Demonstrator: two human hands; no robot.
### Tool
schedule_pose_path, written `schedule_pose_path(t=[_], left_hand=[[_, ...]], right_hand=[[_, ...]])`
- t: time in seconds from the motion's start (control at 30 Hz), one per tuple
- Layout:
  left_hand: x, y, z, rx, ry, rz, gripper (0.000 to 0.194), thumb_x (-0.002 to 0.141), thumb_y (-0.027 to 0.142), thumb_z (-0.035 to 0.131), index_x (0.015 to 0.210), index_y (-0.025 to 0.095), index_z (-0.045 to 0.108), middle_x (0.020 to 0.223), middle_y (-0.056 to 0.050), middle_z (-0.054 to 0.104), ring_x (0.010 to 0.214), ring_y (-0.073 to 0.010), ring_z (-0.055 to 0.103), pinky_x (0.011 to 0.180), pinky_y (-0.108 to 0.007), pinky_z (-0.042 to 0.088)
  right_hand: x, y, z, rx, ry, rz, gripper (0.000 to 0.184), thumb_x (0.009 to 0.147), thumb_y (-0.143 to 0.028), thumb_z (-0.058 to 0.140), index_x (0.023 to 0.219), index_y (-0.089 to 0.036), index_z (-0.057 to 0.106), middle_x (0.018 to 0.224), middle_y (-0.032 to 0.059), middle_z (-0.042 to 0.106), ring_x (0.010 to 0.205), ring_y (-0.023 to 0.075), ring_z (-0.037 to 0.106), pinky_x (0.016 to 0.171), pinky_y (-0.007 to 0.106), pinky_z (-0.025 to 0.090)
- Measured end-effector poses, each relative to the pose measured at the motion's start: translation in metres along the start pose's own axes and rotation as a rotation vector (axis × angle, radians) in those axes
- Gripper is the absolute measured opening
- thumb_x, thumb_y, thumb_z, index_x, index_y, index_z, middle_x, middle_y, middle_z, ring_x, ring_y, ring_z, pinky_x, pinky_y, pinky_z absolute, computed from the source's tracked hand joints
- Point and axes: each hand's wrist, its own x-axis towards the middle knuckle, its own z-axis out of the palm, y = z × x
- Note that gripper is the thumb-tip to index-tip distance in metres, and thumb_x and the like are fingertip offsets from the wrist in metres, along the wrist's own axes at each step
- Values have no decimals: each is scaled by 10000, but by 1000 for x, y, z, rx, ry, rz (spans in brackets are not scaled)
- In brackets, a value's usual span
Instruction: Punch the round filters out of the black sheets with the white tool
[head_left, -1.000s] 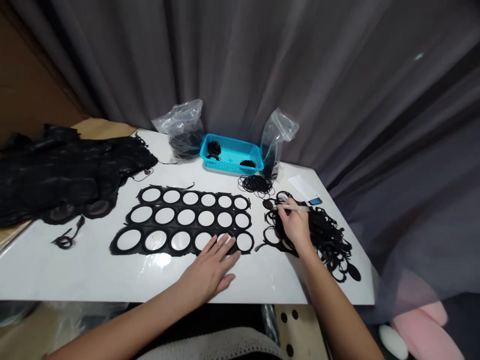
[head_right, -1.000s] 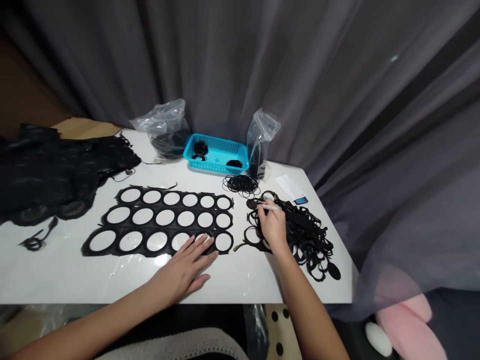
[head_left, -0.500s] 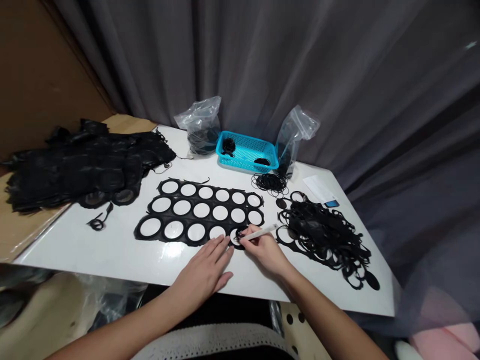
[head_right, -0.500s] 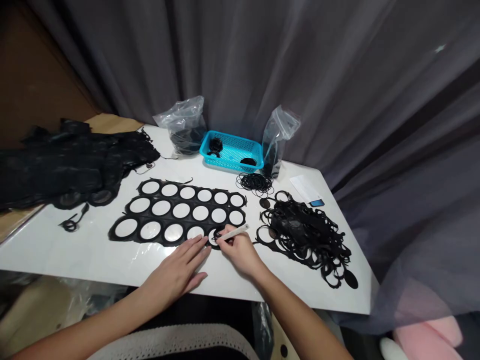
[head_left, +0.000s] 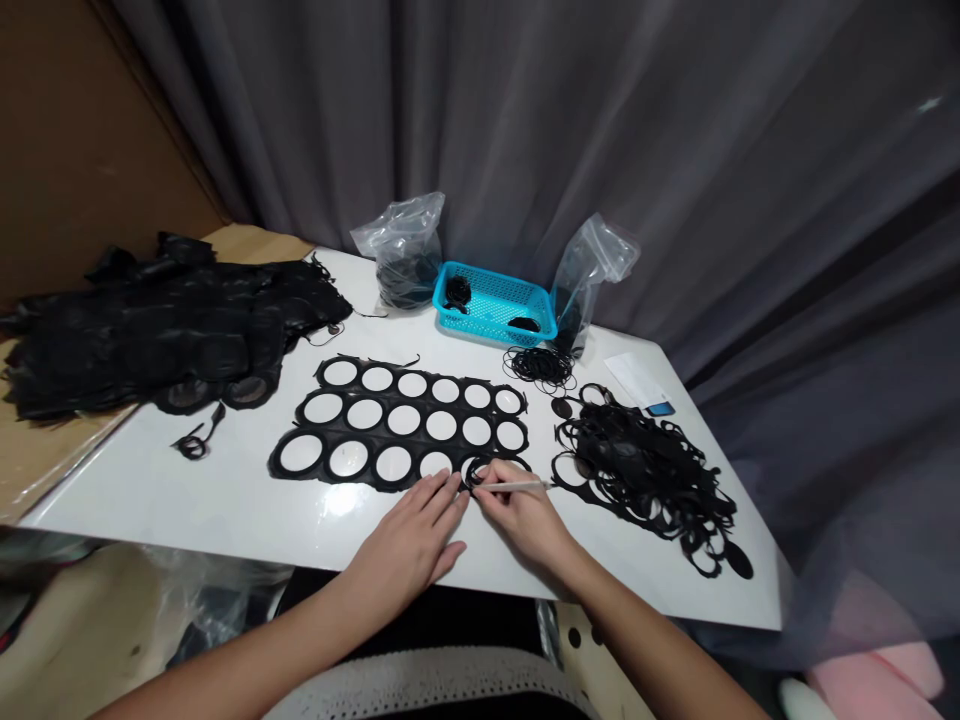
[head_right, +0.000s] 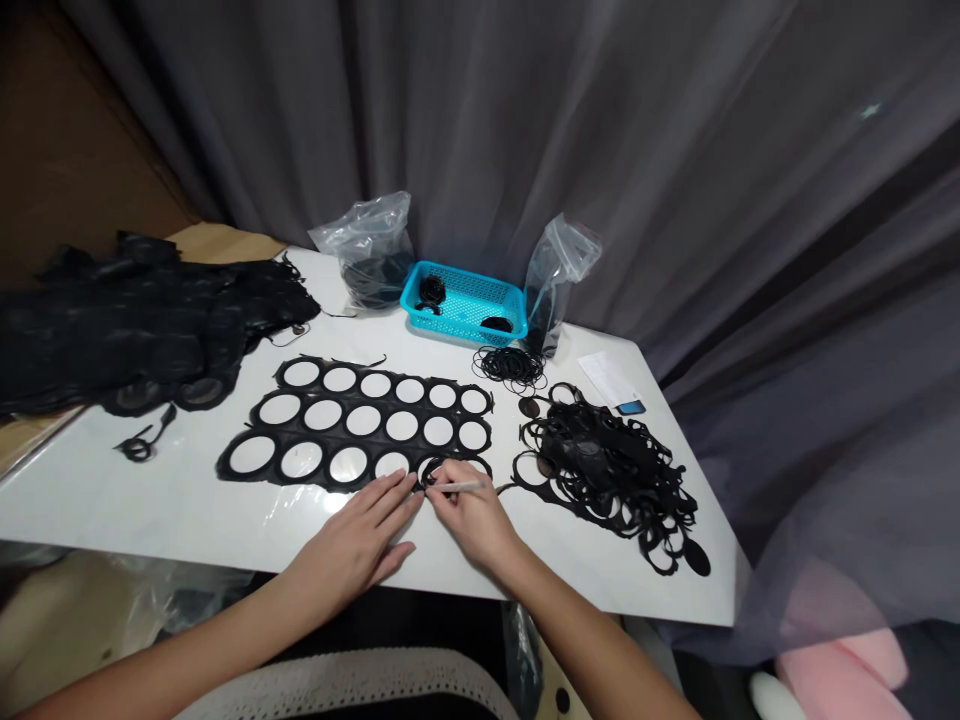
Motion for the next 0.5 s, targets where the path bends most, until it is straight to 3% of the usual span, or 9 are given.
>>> schedule_pose_path(t=[0.1, 0.2, 0.4, 0.5], left_hand=[[-1, 0, 2, -13, 35, -9, 435, 987, 285, 520, 1388, 115, 507, 1455, -171, 526, 1363, -327, 466, 1111, -478, 406], [-1, -1, 3, -29, 49, -4, 420, 989, 286, 516, 1374, 120, 521, 1431, -164, 552, 1345, -318, 490, 1114, -476, 403], [-2, 1, 4, -24, 27, -11, 434, 984, 274, 532, 1382, 103, 517, 1434, -166, 547, 1353, -333, 480, 1122, -496, 394], [-3, 2, 1, -41, 35, -15, 446, 983, 292, 546, 1389, 111, 511, 1442, -163, 542, 1364, -330, 470, 1123, -492, 401]], right_hand=[[-11, 0, 9, -215, -25, -195, 104, 917, -134, 506, 918, -208, 580, 941, 83, 653, 883, 237, 566, 783, 362, 466], [-6, 8, 6, -419, -42, -294, 246, 869, -74, 495, 1077, -173, 582, 1007, 129, 645, 939, 276, 552, 811, 395, 463], [61, 45, -60, -592, 444, -19, 152, 903, -176, 422, 787, -211, 515, 828, 97, 613, 810, 253, 528, 721, 358, 422], [82, 49, -76, -406, 465, 67, 155, 873, -265, 482, 724, -228, 465, 760, 53, 605, 733, 221, 551, 671, 327, 420]])
